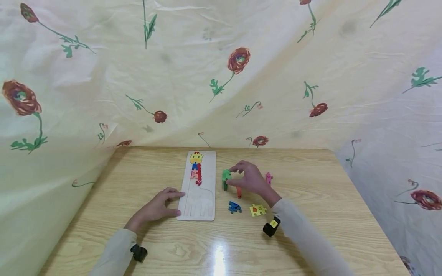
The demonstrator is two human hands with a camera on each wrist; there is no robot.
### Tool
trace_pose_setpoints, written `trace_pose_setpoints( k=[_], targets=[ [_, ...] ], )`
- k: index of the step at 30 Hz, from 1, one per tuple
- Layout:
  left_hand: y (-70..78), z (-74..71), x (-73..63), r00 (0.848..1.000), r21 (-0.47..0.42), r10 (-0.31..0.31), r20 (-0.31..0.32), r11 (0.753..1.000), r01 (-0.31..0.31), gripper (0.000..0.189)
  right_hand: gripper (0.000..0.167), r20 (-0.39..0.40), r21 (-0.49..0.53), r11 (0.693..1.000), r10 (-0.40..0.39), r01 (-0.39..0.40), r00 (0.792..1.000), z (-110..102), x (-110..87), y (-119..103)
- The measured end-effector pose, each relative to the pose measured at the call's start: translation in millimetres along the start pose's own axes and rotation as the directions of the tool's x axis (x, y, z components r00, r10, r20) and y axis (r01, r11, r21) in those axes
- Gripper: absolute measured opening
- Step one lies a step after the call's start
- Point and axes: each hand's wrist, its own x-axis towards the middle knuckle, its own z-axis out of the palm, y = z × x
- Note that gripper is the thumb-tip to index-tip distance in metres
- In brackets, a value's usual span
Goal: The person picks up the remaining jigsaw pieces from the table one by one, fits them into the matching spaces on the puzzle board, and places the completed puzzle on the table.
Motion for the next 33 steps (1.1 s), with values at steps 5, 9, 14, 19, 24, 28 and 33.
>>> trace_pose_setpoints(
  k=[5,9,14,19,24,28,33],
  targets=[
    [-0.3,-0.8,-1.2,1.000,0.007,0.014,-0.001,1.000,-0.014,0.062,0.040,0.021,0.017,1.000,0.002,-0.002,1.000,9.2,7.2,-6.5],
    [0.0,-0.9,-1.0,1.000,0.011,0.010,0.001,1.000,-0.010,0.061,0.039,0.042,0.015,1.000,0.016,-0.016,0.999,17.3,14.0,-10.3],
    [0.2,-1.3,-0.5,1.000,0.015,0.008,0.002,1.000,-0.008,0.061,0.040,0.054,0.031,0.999,0.010,-0.012,0.998,26.5,22.8,-16.6],
    [-0.3,-2.3,-0.3,1.000,0.021,0.014,0.004,1.000,-0.014,0.061,0.041,0.056,0.052,0.999,-0.018,0.015,0.998,36.4,30.5,-22.7],
    [-1.1,-3.2,-1.0,1.000,0.031,0.025,0.010,0.999,-0.025,0.061,0.039,0.058,0.060,0.998,-0.027,0.023,0.998,48.4,37.9,-29.3],
    [-1.9,-3.5,-0.7,0.999,0.039,0.036,0.017,0.999,-0.037,0.062,0.039,0.069,0.062,0.998,-0.027,0.022,0.997,58.5,42.6,-35.6],
    [-4.2,-2.8,1.1,0.999,0.050,0.039,0.025,0.998,-0.040,0.063,0.042,0.075,0.056,0.998,-0.039,0.034,0.996,69.4,44.6,-41.5]
  ],
)
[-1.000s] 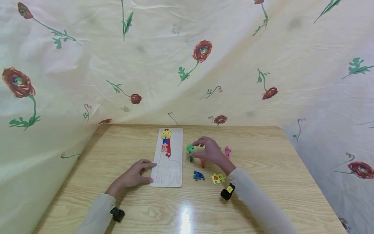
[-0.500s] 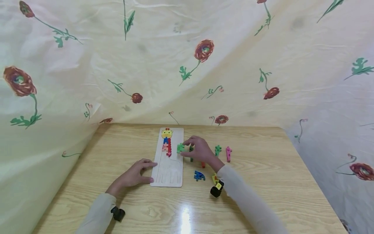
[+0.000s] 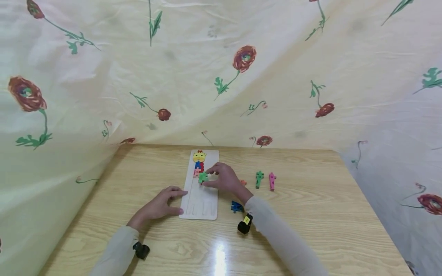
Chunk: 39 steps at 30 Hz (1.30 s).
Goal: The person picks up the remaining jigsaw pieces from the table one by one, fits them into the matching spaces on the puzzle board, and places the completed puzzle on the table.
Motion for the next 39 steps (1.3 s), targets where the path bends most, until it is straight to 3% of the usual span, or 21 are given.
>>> trace_pose_setpoints(
  k=[9,19,39],
  targets=[
    [2.9,-0.9,0.1,1.000,0.005,0.031,-0.002,0.999,-0.031,0.062,0.041,0.008,0.030,1.000,-0.008,0.008,1.000,15.8,7.4,-1.6],
    [5.1,-0.7,1.0,1.000,0.000,0.018,-0.006,1.000,-0.018,0.061,0.044,0.011,-0.033,0.999,-0.003,0.004,1.000,27.9,15.5,0.7],
    [5.1,-1.3,0.0,0.999,0.014,0.035,-0.004,0.999,-0.035,0.062,0.046,0.012,-0.083,0.996,0.025,-0.023,1.000,35.7,16.4,1.5]
  ],
)
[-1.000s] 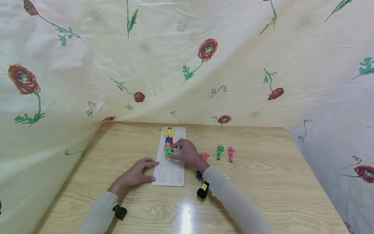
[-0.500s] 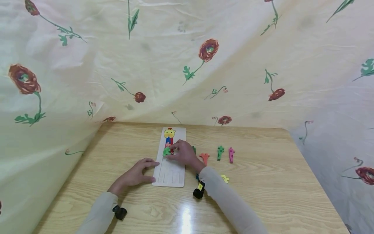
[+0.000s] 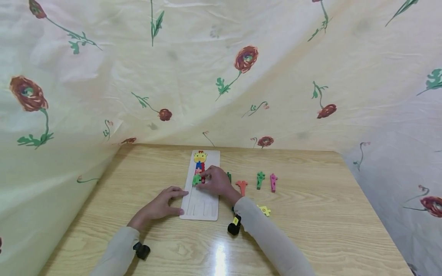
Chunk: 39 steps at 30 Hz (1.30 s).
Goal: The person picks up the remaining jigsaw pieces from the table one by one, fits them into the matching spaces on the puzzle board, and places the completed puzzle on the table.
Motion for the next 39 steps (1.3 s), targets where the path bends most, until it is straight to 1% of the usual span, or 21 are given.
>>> trace_pose_setpoints(
  k=[3,13,24,30,36,39],
  targets=[
    [0.0,0.5,0.3,1.000,-0.011,-0.009,0.000,1.000,0.009,0.062,0.046,-0.004,-0.009,1.000,0.000,0.000,1.000,1.6,0.3,0.6],
    [-1.4,1.1,1.5,1.000,-0.021,-0.014,-0.002,1.000,0.014,0.063,0.047,-0.009,-0.022,1.000,-0.001,0.001,1.000,0.6,-0.3,-2.9],
    [-1.9,1.4,1.4,1.000,-0.023,-0.020,-0.001,1.000,0.020,0.062,0.046,-0.006,-0.046,0.999,0.018,-0.018,1.000,1.7,0.0,-3.8],
    [-1.4,0.8,0.5,1.000,-0.039,-0.013,0.003,0.999,0.013,0.062,0.048,-0.025,-0.024,1.000,0.018,-0.018,1.000,1.3,-1.0,-4.8],
    [-2.1,0.0,0.0,1.000,-0.032,0.008,0.004,0.999,-0.008,0.062,0.050,-0.029,-0.015,1.000,0.020,-0.020,0.999,2.0,-1.0,-4.6],
    [-1.9,-0.3,-0.1,1.000,-0.026,0.001,0.003,1.000,-0.001,0.062,0.048,-0.037,0.017,1.000,0.010,-0.010,0.999,1.6,-1.1,-2.5]
  ],
)
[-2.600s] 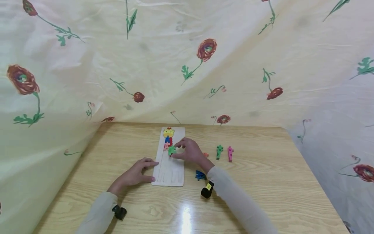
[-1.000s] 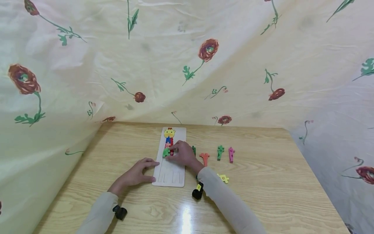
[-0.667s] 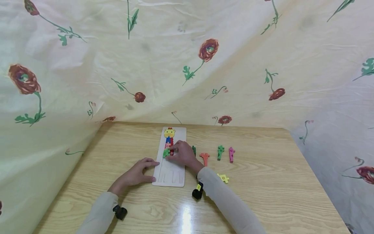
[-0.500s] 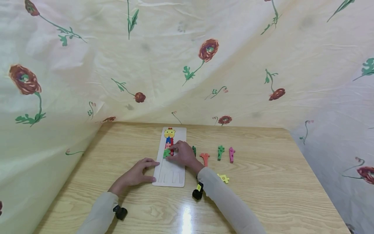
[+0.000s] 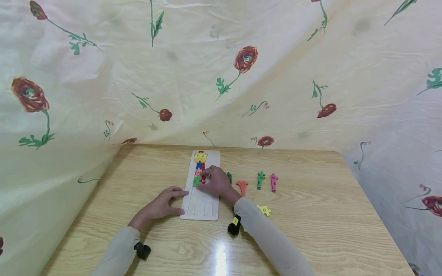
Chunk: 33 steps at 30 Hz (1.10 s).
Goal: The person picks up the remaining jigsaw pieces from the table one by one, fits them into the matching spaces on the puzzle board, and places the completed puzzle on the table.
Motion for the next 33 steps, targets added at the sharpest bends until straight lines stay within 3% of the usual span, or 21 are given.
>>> trace_pose_setpoints(
  k=[9,25,33],
  targets=[
    [0.9,1.4,0.7,0.999,-0.008,-0.042,-0.012,0.999,0.042,0.061,0.045,-0.008,0.129,0.992,0.013,-0.012,1.000,-32.2,-11.3,8.9],
    [-3.6,3.9,0.8,0.999,-0.037,-0.031,-0.010,0.999,0.030,0.061,0.042,-0.101,0.053,0.979,-0.189,0.195,0.977,-108.0,-70.5,16.0],
    [-2.5,3.4,0.4,1.000,-0.042,-0.021,-0.011,0.999,0.021,0.061,0.040,-0.143,0.000,0.982,-0.189,0.191,0.972,-127.8,-107.5,30.7]
  ],
)
